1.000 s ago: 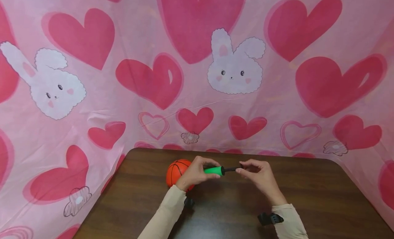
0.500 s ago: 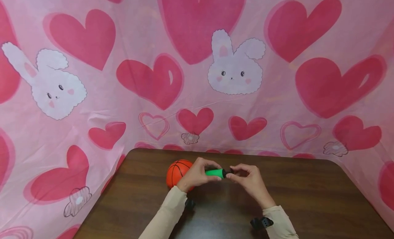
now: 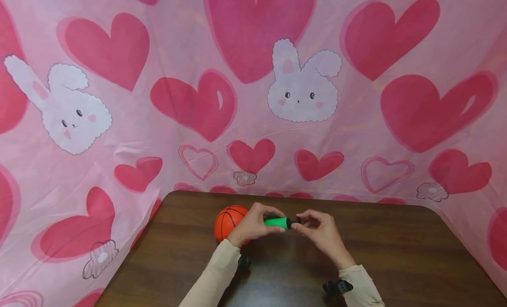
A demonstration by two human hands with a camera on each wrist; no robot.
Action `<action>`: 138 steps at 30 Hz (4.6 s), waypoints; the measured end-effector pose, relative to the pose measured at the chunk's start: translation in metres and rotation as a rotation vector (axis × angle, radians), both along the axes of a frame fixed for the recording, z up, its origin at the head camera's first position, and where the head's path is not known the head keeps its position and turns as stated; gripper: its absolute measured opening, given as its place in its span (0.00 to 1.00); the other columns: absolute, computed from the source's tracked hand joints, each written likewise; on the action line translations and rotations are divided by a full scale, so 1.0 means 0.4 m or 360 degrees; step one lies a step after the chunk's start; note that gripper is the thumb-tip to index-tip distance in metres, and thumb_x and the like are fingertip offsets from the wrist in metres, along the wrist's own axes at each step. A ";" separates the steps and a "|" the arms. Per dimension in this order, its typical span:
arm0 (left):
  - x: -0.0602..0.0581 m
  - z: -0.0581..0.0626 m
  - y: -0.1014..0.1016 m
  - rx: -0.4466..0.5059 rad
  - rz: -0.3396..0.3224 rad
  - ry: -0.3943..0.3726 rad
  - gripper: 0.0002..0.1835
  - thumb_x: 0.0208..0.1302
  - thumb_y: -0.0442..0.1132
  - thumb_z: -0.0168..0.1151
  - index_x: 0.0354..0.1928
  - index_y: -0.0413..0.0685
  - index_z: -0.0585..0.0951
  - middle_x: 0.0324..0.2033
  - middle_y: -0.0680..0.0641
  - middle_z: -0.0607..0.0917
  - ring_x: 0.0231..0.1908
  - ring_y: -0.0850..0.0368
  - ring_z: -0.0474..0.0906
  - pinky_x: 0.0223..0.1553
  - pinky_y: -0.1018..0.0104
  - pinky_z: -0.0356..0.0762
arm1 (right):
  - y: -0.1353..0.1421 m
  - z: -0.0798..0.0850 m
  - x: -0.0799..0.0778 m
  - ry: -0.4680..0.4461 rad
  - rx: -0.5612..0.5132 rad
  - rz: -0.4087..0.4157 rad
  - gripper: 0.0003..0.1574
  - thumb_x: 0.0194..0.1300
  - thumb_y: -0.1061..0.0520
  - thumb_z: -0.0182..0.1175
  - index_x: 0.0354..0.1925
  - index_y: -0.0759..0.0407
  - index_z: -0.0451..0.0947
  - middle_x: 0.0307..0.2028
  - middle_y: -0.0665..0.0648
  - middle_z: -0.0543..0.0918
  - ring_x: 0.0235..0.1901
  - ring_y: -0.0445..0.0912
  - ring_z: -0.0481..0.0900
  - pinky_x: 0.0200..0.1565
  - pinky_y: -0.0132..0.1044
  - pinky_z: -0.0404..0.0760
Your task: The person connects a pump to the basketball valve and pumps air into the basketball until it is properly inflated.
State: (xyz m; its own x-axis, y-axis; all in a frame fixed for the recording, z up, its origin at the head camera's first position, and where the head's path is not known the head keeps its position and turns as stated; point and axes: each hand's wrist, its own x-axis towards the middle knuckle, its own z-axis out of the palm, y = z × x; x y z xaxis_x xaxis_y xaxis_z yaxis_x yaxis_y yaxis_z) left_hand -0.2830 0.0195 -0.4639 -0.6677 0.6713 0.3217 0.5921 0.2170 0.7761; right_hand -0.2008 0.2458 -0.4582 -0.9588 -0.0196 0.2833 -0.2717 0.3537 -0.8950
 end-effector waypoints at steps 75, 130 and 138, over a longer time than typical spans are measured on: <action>-0.001 0.003 -0.001 0.0039 -0.0019 -0.0016 0.15 0.58 0.39 0.79 0.47 0.46 0.91 0.40 0.49 0.93 0.33 0.71 0.81 0.38 0.74 0.85 | 0.012 -0.003 -0.002 0.0146 -0.0212 0.0135 0.10 0.63 0.71 0.69 0.45 0.68 0.87 0.31 0.41 0.90 0.26 0.36 0.85 0.31 0.33 0.86; -0.008 -0.001 -0.023 0.0137 -0.0004 -0.0112 0.15 0.58 0.39 0.79 0.48 0.49 0.91 0.39 0.47 0.93 0.34 0.70 0.85 0.42 0.72 0.86 | 0.150 0.086 0.029 0.0244 -0.0086 -0.0074 0.14 0.62 0.74 0.68 0.39 0.56 0.88 0.25 0.40 0.88 0.18 0.42 0.82 0.26 0.34 0.83; -0.006 -0.002 -0.023 0.0148 -0.0001 -0.0107 0.15 0.58 0.38 0.79 0.47 0.48 0.91 0.38 0.47 0.93 0.33 0.70 0.85 0.40 0.71 0.87 | 0.143 0.085 0.033 0.0209 -0.0121 -0.0105 0.12 0.62 0.72 0.69 0.39 0.57 0.89 0.27 0.43 0.89 0.19 0.42 0.81 0.26 0.34 0.83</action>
